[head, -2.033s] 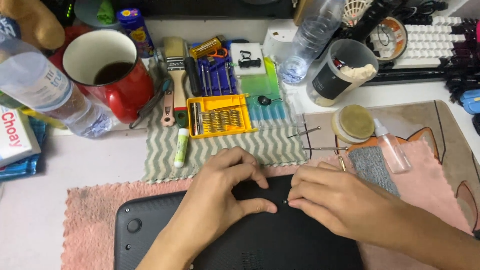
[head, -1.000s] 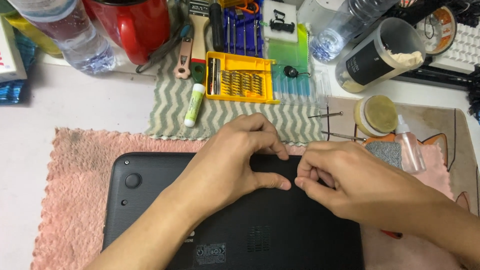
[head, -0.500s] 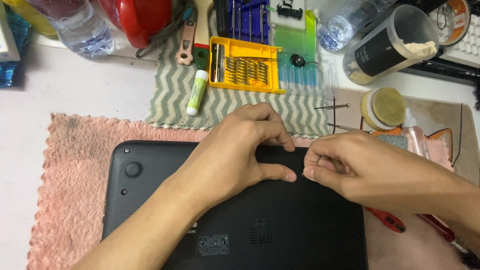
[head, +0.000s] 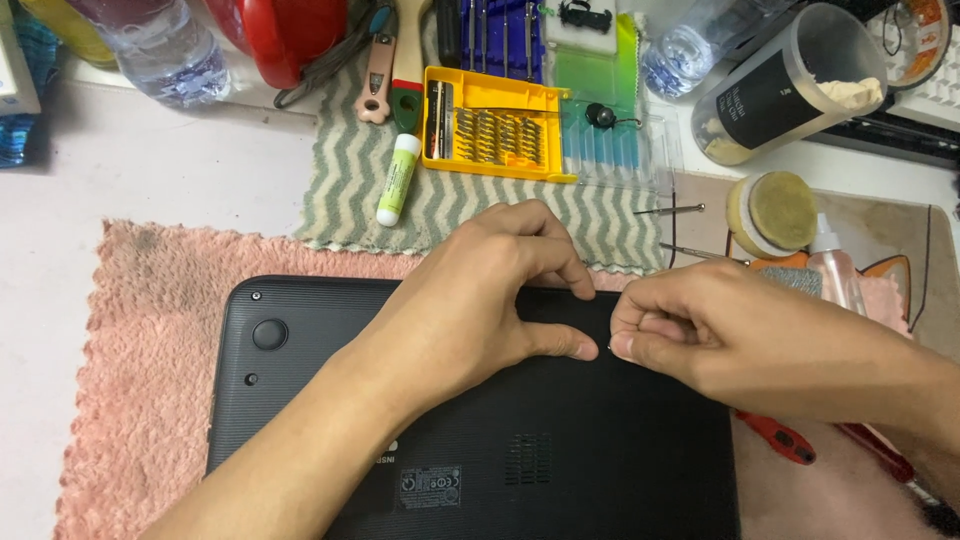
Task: The person uses a red screwdriver to tighten screws on the bottom panel of a black laptop. They systematically move from one screw to another, rotating the tool to secure each one. The laptop is placed on a pink cloth on a cluttered desk.
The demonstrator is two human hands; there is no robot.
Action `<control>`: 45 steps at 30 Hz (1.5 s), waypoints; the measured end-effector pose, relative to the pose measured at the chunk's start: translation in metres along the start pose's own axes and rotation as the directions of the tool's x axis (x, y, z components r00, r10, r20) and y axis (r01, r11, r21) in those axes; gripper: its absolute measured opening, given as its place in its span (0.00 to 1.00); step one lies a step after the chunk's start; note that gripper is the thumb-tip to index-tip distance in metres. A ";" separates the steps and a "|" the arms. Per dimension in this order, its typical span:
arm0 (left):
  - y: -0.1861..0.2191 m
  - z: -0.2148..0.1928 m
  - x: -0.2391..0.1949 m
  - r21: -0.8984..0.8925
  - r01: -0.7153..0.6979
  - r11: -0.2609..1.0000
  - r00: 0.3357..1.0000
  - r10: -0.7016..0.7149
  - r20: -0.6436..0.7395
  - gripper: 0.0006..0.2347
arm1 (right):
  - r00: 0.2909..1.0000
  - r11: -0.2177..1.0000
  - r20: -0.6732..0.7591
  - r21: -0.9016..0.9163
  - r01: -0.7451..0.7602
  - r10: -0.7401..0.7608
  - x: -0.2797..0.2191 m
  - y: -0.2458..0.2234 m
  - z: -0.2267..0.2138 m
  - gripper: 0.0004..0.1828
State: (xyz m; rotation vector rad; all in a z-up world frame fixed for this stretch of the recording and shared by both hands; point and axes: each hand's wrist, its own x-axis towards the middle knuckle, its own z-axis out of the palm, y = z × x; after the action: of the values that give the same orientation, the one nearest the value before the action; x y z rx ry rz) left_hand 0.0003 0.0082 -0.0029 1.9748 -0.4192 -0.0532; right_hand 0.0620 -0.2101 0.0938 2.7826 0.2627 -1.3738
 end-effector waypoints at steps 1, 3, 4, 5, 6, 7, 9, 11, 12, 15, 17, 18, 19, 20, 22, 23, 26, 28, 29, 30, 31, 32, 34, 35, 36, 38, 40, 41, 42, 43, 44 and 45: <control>0.000 0.000 0.000 0.000 0.003 1.000 1.000 -0.003 0.002 0.19 | 0.999 0.999 -0.035 -0.013 0.033 -0.033 0.001 0.004 0.003 0.20; 0.000 0.000 0.001 0.001 0.006 1.000 1.000 -0.006 0.003 0.19 | 0.995 0.998 -0.070 -0.027 0.065 -0.066 0.006 0.009 0.007 0.20; -0.001 0.000 0.001 0.000 0.001 1.000 1.000 -0.001 0.002 0.19 | 0.990 0.993 -0.100 -0.072 0.088 -0.095 0.008 0.011 0.009 0.20; -0.001 0.000 0.001 0.000 -0.003 1.000 1.000 0.003 0.001 0.19 | 0.984 0.987 -0.128 -0.117 0.110 -0.125 0.011 0.013 0.011 0.21; 0.000 0.000 0.001 0.001 -0.005 1.000 1.000 0.005 0.001 0.19 | 0.984 0.987 -0.130 -0.117 0.110 -0.125 0.012 0.015 0.010 0.21; 0.001 -0.001 0.001 0.004 0.011 1.000 1.000 -0.011 0.007 0.19 | 0.983 0.988 -0.126 -0.093 0.124 -0.135 0.012 0.016 0.009 0.24; 0.002 -0.001 0.000 0.007 0.025 1.000 1.000 -0.025 0.011 0.19 | 0.982 0.988 -0.123 -0.069 0.136 -0.144 0.012 0.016 0.006 0.28; 0.001 -0.001 0.000 0.022 0.018 1.000 1.000 -0.018 0.002 0.19 | 0.988 0.990 -0.062 0.000 0.139 -0.139 0.012 0.013 0.002 0.33; 0.001 0.000 0.000 0.021 0.016 1.000 1.000 -0.016 0.002 0.19 | 0.989 0.991 -0.063 -0.001 0.137 -0.137 0.012 0.013 0.003 0.33; -0.001 0.000 0.001 0.004 0.018 1.000 1.000 -0.018 0.009 0.19 | 0.991 0.993 -0.062 0.002 0.115 -0.115 0.014 0.016 0.007 0.33; -0.003 0.001 0.001 0.011 -0.021 1.000 1.000 0.021 -0.012 0.20 | 0.981 0.989 -0.140 -0.070 0.127 -0.136 0.017 0.021 0.014 0.25; -0.002 0.001 0.001 0.010 -0.022 1.000 1.000 0.022 -0.013 0.20 | 0.981 0.989 -0.141 -0.071 0.126 -0.135 0.013 0.015 0.012 0.25; -0.001 0.000 0.000 0.006 -0.018 1.000 1.000 0.018 -0.009 0.19 | 0.988 0.997 -0.131 -0.015 0.081 -0.082 0.009 0.009 0.010 0.26; -0.001 0.000 0.000 0.002 -0.013 1.000 1.000 0.013 -0.005 0.19 | 0.993 0.999 -0.118 0.041 0.035 -0.030 0.004 0.003 0.007 0.26; 0.000 0.000 0.000 0.021 -0.004 1.000 1.000 0.004 -0.002 0.20 | 0.992 0.996 -0.129 0.085 0.009 0.003 0.000 -0.001 0.004 0.21; 0.000 0.000 0.000 0.038 0.007 0.999 1.000 -0.007 0.003 0.20 | 0.990 0.991 -0.135 0.132 -0.019 0.037 -0.002 -0.002 0.003 0.19; 0.001 -0.001 0.001 0.040 -0.011 0.999 1.000 0.010 0.011 0.19 | 0.988 0.948 -0.151 0.318 0.026 0.023 -0.003 0.017 0.004 0.17; 0.003 -0.003 -0.001 0.043 -0.103 0.994 0.995 0.102 0.022 0.15 | 0.975 0.928 -0.223 0.367 0.066 0.019 -0.004 0.038 0.011 0.15; 0.004 -0.004 -0.001 0.040 -0.193 0.980 0.981 0.191 0.035 0.12 | 0.957 0.905 -0.290 0.412 0.104 0.023 -0.006 0.050 0.014 0.15; 0.006 -0.006 -0.002 0.038 -0.199 0.979 0.980 0.197 0.039 0.12 | 0.956 0.904 -0.294 0.415 0.101 0.028 -0.009 0.059 0.016 0.15; 0.007 -0.007 -0.002 0.093 -0.251 0.964 0.964 0.240 0.113 0.10 | 0.946 0.887 -0.310 0.458 0.062 0.093 -0.012 0.069 0.018 0.15; 0.009 -0.007 -0.002 0.144 -0.305 0.941 0.942 0.277 0.188 0.09 | 0.933 0.865 -0.323 0.500 0.026 0.158 -0.016 0.080 0.021 0.15; 0.008 -0.003 -0.003 0.215 -0.407 0.888 0.906 0.361 0.220 0.09 | 0.920 0.845 -0.327 0.535 -0.009 0.217 -0.022 0.102 0.028 0.15; 0.009 -0.002 -0.003 0.289 -0.481 0.827 0.872 0.419 0.252 0.08 | 0.914 0.826 -0.317 0.563 -0.035 0.255 -0.025 0.112 0.033 0.15; 0.010 -0.002 -0.004 0.285 -0.495 0.821 0.864 0.429 0.264 0.08 | 0.909 0.818 -0.320 0.574 -0.038 0.267 -0.026 0.123 0.038 0.15; 0.012 -0.002 -0.005 0.369 -0.519 0.771 0.851 0.426 0.307 0.08 | 0.857 0.820 -0.446 0.570 0.048 0.260 -0.027 0.145 0.051 0.12; 0.016 0.000 -0.005 0.361 -0.512 0.779 0.854 0.416 0.314 0.09 | 0.837 0.821 -0.482 0.567 0.071 0.260 -0.027 0.166 0.065 0.09; 0.017 0.000 -0.006 0.365 -0.490 0.792 0.866 0.394 0.306 0.11 | 0.821 0.830 -0.518 0.548 0.102 0.242 -0.025 0.175 0.071 0.06; 0.017 0.002 -0.006 0.366 -0.503 0.783 0.859 0.404 0.315 0.11 | 0.814 0.825 -0.524 0.556 0.104 0.251 -0.029 0.183 0.082 0.06; 0.017 0.002 -0.006 0.370 -0.487 0.791 0.869 0.397 0.296 0.11 | 0.819 0.867 -0.548 0.478 0.140 0.169 -0.030 0.190 0.093 0.09; 0.017 0.002 -0.007 0.374 -0.472 0.798 0.878 0.390 0.277 0.10 | 0.820 0.901 -0.565 0.396 0.178 0.087 -0.031 0.195 0.104 0.13; 0.018 0.002 -0.007 0.382 -0.476 0.792 0.876 0.389 0.285 0.10 | 0.817 0.896 -0.570 0.403 0.187 0.086 -0.031 0.200 0.112 0.13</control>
State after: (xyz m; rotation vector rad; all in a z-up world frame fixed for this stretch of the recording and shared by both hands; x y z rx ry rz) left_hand -0.0113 0.0017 0.0111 2.2737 -1.0926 0.1628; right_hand -0.0115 -0.4223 0.0398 3.5519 0.0240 -0.5860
